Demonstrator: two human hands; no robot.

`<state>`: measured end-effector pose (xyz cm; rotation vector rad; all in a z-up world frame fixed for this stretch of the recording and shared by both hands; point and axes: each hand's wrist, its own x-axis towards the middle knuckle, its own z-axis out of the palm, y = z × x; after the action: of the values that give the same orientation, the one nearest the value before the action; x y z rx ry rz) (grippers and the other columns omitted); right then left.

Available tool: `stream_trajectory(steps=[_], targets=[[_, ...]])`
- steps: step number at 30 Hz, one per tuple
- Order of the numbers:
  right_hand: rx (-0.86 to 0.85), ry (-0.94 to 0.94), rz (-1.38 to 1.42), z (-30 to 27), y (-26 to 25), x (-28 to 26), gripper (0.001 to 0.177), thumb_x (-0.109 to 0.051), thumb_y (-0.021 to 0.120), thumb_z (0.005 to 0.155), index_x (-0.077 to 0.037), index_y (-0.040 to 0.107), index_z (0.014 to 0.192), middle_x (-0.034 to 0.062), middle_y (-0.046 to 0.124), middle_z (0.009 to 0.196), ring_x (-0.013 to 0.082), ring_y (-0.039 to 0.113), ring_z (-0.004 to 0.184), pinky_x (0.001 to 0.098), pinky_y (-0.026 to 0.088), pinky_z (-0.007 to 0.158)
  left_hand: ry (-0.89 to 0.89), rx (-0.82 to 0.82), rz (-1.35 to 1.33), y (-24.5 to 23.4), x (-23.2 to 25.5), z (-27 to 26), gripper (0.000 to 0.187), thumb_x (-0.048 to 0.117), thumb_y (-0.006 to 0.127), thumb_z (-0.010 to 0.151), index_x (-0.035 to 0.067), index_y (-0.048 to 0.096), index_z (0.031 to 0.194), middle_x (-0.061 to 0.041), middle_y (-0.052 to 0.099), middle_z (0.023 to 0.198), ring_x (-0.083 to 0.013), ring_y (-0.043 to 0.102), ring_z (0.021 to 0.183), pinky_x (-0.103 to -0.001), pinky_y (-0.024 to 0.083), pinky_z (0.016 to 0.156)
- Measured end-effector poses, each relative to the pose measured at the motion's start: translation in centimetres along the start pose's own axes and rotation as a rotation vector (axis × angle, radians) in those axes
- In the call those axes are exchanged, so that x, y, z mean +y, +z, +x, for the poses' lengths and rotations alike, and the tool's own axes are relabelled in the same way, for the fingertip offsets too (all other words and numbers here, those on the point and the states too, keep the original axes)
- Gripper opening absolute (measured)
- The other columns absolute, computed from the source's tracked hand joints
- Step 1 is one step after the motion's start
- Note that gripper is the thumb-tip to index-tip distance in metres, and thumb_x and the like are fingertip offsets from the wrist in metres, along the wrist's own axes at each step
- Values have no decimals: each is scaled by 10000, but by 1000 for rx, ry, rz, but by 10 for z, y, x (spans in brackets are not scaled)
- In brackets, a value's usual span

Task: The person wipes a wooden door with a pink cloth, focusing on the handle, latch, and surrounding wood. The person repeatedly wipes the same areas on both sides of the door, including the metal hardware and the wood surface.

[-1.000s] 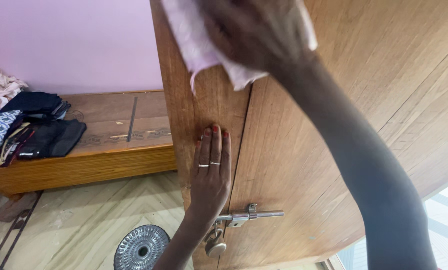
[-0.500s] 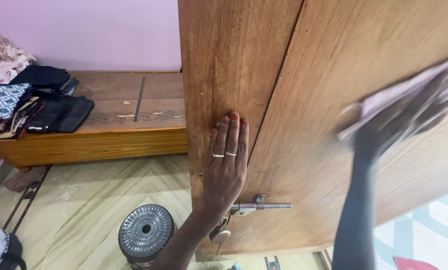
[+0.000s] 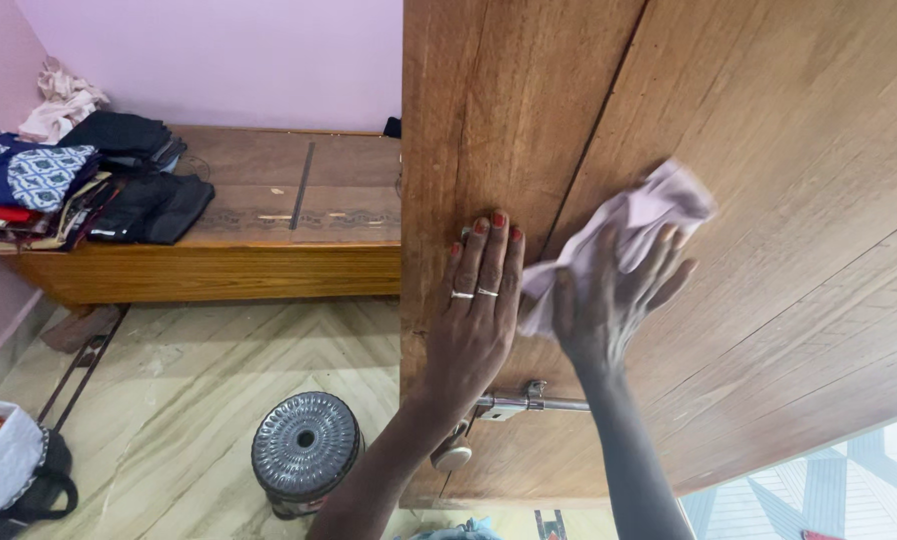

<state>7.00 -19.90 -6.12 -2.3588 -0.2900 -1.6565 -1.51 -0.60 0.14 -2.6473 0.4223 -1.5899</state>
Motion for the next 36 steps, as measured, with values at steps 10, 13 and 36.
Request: stream_trajectory(steps=[10, 13, 36], targets=[[-149, -355, 151, -94, 24, -50, 573, -244, 607, 1013, -64, 482, 1542, 188, 274, 1680, 352, 205, 1580, 627, 108, 1294, 15, -63, -126, -5, -3, -8, 599, 211, 525, 1069, -19, 389, 1605, -185, 270, 1694, -329, 249, 1574, -484, 184, 1309], [-360, -409, 356, -154, 12, -47, 568, -112, 626, 821, -15, 564, 1377, 244, 462, 1516, 417, 357, 1486, 644, 224, 1233, 8, -54, -306, -12, -3, -32, 600, 192, 564, 1038, 38, 392, 1592, -184, 230, 1691, -344, 237, 1571, -503, 222, 1303], [-348, -386, 630, -158, -12, -96, 240, -51, 715, 820, -54, 753, 1057, 145, 577, 1447, 375, 490, 1426, 513, 480, 1090, -705, 69, -1591, 26, -40, -145, 573, 412, 447, 1110, -19, 441, 1488, -183, 604, 1422, -248, 605, 1311, -374, 474, 1137]])
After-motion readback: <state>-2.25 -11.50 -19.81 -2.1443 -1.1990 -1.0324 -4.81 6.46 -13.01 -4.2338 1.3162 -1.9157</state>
